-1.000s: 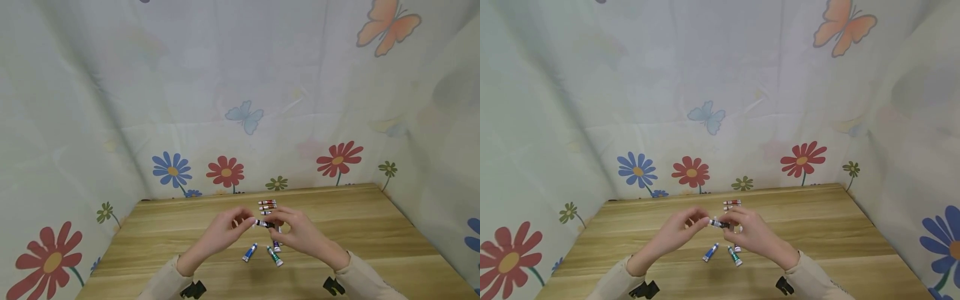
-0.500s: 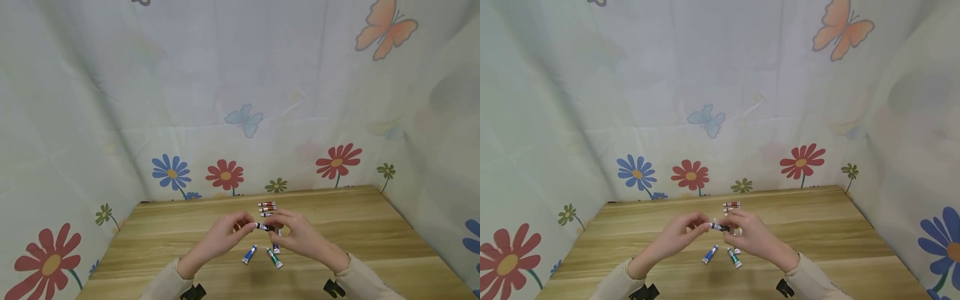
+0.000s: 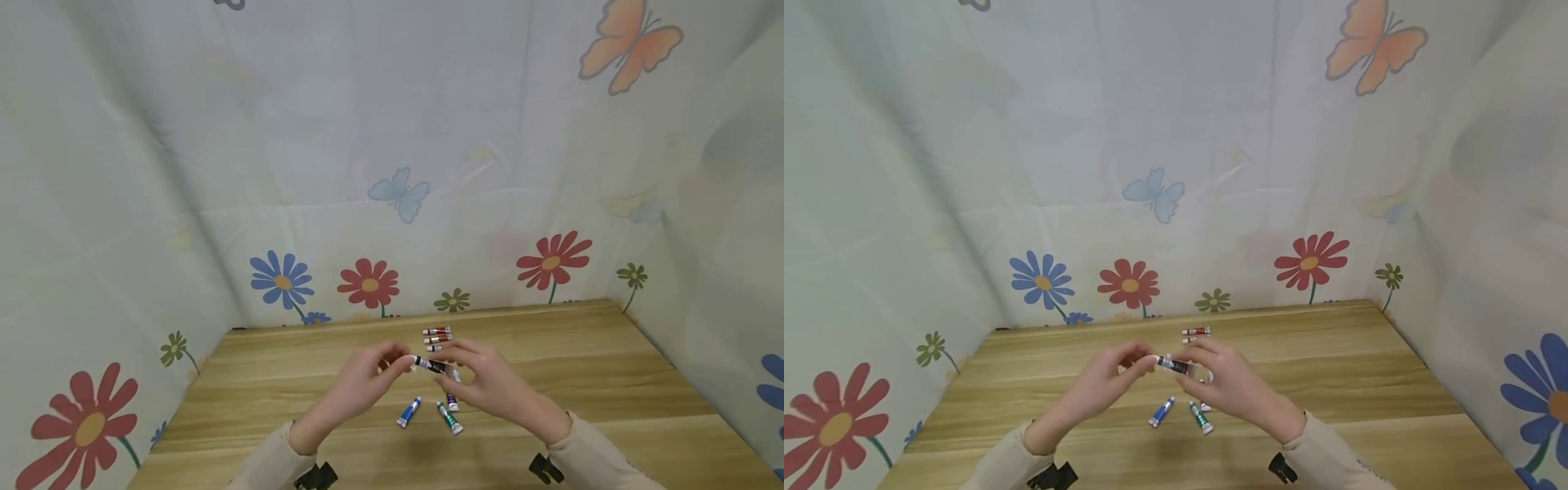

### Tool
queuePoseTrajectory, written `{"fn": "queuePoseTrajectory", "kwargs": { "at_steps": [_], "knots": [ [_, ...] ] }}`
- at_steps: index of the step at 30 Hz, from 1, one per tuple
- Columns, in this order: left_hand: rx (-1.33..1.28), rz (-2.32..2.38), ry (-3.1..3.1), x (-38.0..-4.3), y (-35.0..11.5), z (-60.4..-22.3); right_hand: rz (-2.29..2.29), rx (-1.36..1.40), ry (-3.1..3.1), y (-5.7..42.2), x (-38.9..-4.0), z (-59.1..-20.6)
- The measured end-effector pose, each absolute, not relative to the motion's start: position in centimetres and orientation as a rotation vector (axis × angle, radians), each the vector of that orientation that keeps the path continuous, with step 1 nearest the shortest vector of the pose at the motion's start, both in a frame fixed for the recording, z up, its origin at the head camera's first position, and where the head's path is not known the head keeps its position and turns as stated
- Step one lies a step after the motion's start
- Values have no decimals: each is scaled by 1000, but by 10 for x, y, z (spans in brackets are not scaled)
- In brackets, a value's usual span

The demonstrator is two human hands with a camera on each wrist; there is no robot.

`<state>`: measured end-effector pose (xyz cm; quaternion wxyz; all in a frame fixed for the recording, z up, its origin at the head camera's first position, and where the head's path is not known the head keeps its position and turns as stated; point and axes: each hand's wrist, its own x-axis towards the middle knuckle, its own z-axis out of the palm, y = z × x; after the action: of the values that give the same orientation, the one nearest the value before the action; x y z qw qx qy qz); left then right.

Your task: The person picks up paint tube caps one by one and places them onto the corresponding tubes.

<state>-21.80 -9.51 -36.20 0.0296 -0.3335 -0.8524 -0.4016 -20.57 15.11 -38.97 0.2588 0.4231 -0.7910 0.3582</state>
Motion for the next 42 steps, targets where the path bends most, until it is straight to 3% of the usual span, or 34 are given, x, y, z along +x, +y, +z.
{"fn": "queuePoseTrajectory", "kwargs": {
  "at_steps": [10, 32, 42],
  "knots": [
    [-1011, -1286, -2598, -219, -96, -362, 865, 1133, -2107, 150, -209, -389],
    [-1098, -1220, -2507, -219, -95, -370, 1132, 1167, -2336, 153, -207, -388],
    [-1071, -1229, -2515, -228, -93, -379, 1317, 796, -2538, 155, -213, -400]
  ]
}}
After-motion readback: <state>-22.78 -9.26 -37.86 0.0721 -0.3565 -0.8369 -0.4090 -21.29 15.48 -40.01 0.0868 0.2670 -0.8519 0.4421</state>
